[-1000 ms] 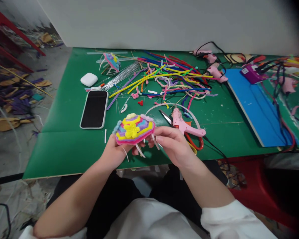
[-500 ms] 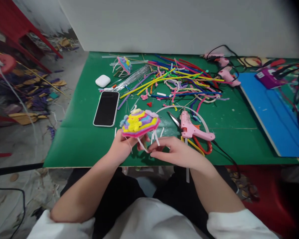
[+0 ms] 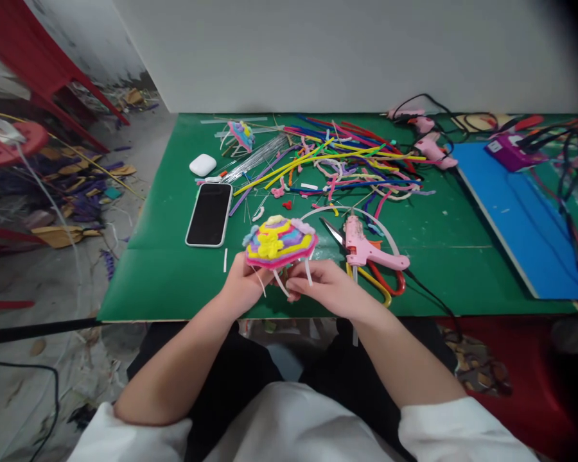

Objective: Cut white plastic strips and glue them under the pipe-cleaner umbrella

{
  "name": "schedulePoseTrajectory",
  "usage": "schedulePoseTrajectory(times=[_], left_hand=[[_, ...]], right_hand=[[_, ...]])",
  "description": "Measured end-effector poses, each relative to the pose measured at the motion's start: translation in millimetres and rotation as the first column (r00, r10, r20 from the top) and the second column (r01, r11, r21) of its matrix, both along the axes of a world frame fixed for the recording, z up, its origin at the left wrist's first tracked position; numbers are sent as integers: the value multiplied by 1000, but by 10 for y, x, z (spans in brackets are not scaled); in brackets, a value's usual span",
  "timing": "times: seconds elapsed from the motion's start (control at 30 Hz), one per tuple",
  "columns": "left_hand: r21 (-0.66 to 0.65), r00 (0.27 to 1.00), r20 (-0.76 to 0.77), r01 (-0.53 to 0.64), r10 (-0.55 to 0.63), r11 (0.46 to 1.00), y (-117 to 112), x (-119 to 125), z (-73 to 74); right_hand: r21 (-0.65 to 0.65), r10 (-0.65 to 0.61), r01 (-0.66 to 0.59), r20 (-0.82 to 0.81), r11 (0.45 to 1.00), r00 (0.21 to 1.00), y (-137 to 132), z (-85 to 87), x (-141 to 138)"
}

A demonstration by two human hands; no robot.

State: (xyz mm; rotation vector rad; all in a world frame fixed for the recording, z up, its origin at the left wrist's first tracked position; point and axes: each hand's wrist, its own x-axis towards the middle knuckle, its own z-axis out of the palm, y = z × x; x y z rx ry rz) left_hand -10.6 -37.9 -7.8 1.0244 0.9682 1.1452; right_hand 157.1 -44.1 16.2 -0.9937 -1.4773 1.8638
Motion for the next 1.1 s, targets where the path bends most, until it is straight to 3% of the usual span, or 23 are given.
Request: schedulePoseTrajectory(times=[0.2,0.43,0.5,0.6,0.7,0.83,0.87,0.9,0.97,1.1], left_hand=[[10,999,-21,35,-34,999,-25,77,103],[-51,995,38,90,-88,995,-47,227,-39],[-49,1000,31,1,1,999,-77,274,-71],[21,967,-31,-253,253,967,-152,313,-74],[186,895,-69,-422,440,887,-187,281,14],[327,794,94,-594,600,735,-15,100,226],[318,791,127,-603,598,731,60,44,271],[312,801,141,-593,581,742,137,-7,304],[301,867,133,-497,480,814,277,-89,331],[202,984,87,-169,154,965,416,-162,254]], right_hand=[[18,-100,101,-42,995,994,-23,16,-10],[109,-288,288,-19,951,957,30,99,50],[147,-336,330,18,933,942,42,99,70],[190,-388,369,76,910,918,50,102,96],[222,-408,376,118,900,906,52,121,113],[234,-415,376,148,897,898,54,148,126],[229,-415,378,142,897,899,54,151,129],[223,-411,376,136,899,902,52,153,132],[209,-379,350,121,913,917,48,155,140],[135,-249,235,98,963,963,35,165,160]])
